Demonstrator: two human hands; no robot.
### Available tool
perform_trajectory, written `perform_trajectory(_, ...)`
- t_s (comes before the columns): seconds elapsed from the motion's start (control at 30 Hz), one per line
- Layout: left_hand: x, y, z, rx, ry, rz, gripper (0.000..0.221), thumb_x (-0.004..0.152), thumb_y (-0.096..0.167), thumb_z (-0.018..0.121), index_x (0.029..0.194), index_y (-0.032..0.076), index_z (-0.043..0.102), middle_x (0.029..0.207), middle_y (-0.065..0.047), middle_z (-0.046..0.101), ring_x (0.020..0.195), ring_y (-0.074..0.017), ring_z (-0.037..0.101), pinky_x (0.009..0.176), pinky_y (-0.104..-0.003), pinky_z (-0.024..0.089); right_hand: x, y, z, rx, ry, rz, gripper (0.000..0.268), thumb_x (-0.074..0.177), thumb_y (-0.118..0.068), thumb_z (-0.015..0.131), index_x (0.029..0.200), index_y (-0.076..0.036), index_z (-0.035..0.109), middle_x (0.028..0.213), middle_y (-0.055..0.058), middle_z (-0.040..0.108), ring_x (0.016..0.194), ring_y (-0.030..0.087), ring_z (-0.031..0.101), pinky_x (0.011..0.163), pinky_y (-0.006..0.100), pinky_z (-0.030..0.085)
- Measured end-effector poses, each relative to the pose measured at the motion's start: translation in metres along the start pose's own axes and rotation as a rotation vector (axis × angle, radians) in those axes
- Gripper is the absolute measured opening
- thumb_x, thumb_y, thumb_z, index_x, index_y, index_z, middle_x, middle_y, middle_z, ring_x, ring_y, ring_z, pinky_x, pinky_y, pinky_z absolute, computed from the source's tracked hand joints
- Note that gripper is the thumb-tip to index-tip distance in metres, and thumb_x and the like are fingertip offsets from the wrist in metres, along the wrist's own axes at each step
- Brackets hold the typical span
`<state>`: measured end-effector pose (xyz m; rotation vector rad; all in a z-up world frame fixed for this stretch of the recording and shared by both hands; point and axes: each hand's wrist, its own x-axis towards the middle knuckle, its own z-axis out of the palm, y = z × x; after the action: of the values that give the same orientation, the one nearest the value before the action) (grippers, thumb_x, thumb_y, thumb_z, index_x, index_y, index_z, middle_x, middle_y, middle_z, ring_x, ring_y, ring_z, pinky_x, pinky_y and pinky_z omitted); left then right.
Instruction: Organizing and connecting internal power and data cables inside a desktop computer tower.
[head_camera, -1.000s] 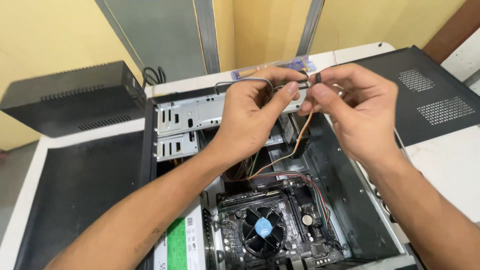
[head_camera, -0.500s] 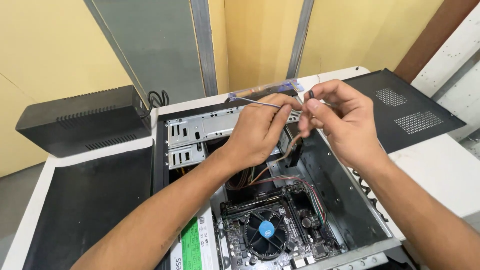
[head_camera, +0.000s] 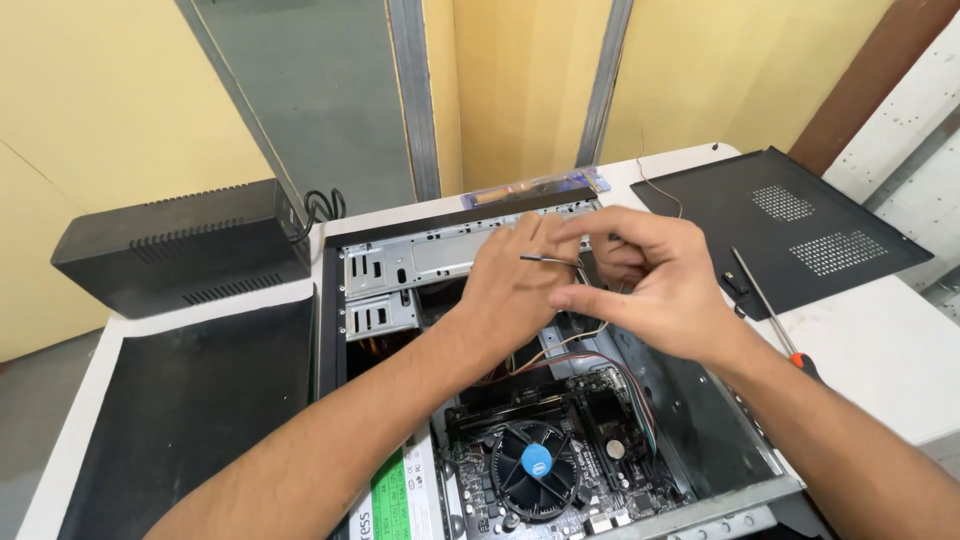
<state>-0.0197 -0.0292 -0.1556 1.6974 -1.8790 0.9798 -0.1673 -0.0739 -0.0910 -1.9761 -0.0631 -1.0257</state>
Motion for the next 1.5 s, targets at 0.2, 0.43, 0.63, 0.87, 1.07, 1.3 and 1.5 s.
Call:
perform_trajectory(0.2, 0.008, 0.0, -0.029, -0.468, -0.083, -0.143, 0.013, 0.086, 0.017, 0.049, 0.091, 0.01, 0.058, 0.077, -0.007, 0.053, 0.071, -0.0254, 0.053, 0.058, -0.034, 0.042, -0.001, -0.003, -0.005, -0.11, 0.091, -0.009, 0.009, 0.078, 0.001, 0.067, 0.087, -0.001, 0.068, 0.046, 0.001, 0.037, 0.046, 0.006, 0.03, 0.044, 0.021, 0.033)
perform_trajectory(0.43, 0.016, -0.012, -0.037, -1.598, -0.008, -0.558, 0.022, 0.085, 0.009, 0.051, 0.101, 0.008, 0.067, 0.082, -0.004, 0.069, 0.063, -0.0027, 0.047, 0.053, -0.015, 0.038, -0.015, 0.017, -0.02, 0.513, 0.266, 0.017, 0.008, 0.097, -0.01, 0.043, 0.097, -0.002, 0.044, 0.058, -0.004, 0.021, 0.049, 0.005, 0.024, 0.045, 0.021, 0.026)
perform_trajectory(0.63, 0.018, -0.012, -0.03, -1.58, 0.161, -0.607, 0.021, 0.09, 0.012, 0.058, 0.108, 0.005, 0.066, 0.091, -0.011, 0.07, 0.077, -0.0075, 0.062, 0.061, -0.015, 0.048, -0.021, 0.018, -0.012, 0.6, 0.274, 0.09, 0.011, 0.093, -0.013, 0.044, 0.093, -0.002, 0.043, 0.056, -0.003, 0.023, 0.048, 0.007, 0.028, 0.044, 0.022, 0.028)
perform_trajectory(0.87, 0.018, -0.008, -0.041, -1.538, 0.203, -0.675, 0.021, 0.083, 0.008, 0.068, 0.104, 0.005, 0.066, 0.094, -0.011, 0.071, 0.081, -0.0125, 0.068, 0.066, -0.018, 0.055, -0.025, 0.023, -0.011, 0.636, 0.328, 0.01, 0.01, 0.093, -0.013, 0.041, 0.089, -0.005, 0.043, 0.057, -0.004, 0.02, 0.046, 0.006, 0.027, 0.043, 0.022, 0.027)
perform_trajectory(1.07, 0.02, -0.008, -0.042, -1.488, 0.209, -0.677, 0.016, 0.085, 0.015, 0.067, 0.099, 0.007, 0.068, 0.087, -0.007, 0.072, 0.078, -0.0093, 0.068, 0.068, -0.018, 0.055, -0.028, 0.039, -0.009, 0.519, 0.368, 0.0, 0.013, 0.093, -0.009, 0.044, 0.091, 0.003, 0.047, 0.054, -0.002, 0.019, 0.046, 0.007, 0.022, 0.042, 0.021, 0.026)
perform_trajectory(1.3, 0.022, -0.004, -0.046, -1.466, 0.303, -0.599, 0.013, 0.085, 0.008, 0.064, 0.098, 0.007, 0.068, 0.083, -0.008, 0.072, 0.08, -0.0101, 0.068, 0.074, -0.023, 0.055, -0.027, 0.043, -0.009, 0.51, 0.373, 0.074, 0.016, 0.093, -0.006, 0.046, 0.096, 0.007, 0.055, 0.051, 0.0, 0.033, 0.045, 0.004, 0.028, 0.042, 0.019, 0.031)
perform_trajectory(1.5, 0.022, -0.002, -0.053, -1.409, 0.357, -0.563, 0.011, 0.088, 0.012, 0.062, 0.096, 0.01, 0.069, 0.082, -0.005, 0.071, 0.081, -0.0079, 0.067, 0.077, -0.022, 0.054, -0.028, 0.037, -0.007, 0.542, 0.486, 0.108, 0.014, 0.095, -0.01, 0.047, 0.097, 0.002, 0.055, 0.093, 0.013, 0.053, 0.054, 0.009, 0.043, 0.051, 0.023, 0.042)
